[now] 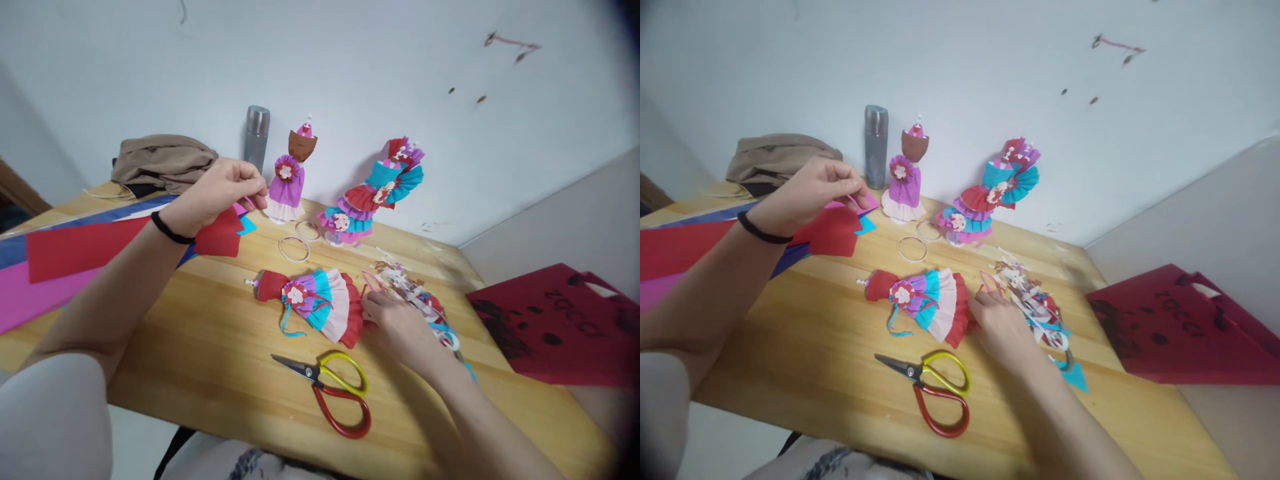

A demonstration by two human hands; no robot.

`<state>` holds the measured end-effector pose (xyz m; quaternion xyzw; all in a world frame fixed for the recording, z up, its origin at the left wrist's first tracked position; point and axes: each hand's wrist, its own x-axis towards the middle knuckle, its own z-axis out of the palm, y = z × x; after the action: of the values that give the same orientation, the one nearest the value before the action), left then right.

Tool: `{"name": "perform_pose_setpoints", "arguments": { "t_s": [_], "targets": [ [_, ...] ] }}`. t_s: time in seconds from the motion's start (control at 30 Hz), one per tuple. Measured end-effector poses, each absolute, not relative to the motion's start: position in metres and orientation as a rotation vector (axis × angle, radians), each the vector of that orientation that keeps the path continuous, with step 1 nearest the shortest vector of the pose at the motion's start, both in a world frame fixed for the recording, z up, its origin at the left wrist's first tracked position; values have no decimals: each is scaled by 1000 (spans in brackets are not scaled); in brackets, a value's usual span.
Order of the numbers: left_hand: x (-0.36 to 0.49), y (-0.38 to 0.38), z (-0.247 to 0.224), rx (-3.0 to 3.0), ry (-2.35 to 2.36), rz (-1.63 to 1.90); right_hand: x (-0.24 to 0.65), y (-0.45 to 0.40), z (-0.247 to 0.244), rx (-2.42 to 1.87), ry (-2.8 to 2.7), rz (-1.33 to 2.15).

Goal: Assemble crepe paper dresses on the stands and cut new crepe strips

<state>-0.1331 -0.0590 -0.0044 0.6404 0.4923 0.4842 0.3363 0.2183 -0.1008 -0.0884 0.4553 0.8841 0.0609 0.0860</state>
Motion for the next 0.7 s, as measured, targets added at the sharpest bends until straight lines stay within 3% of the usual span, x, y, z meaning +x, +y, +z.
{"name": "perform_pose_setpoints", "arguments": {
  "t_s": [0.13,0.47,0.7],
  "targets": [
    [-136,-58,-8,1707,1305,1228,208,-97,-84,1496,2497,178],
    [-133,-57,-11,1726,1360,1203,209,-84,-77,1348,2380,219],
    [-129,-53,-15,1682,1319,1273,252,-69,-103,1949,2788,199]
  ]
}}
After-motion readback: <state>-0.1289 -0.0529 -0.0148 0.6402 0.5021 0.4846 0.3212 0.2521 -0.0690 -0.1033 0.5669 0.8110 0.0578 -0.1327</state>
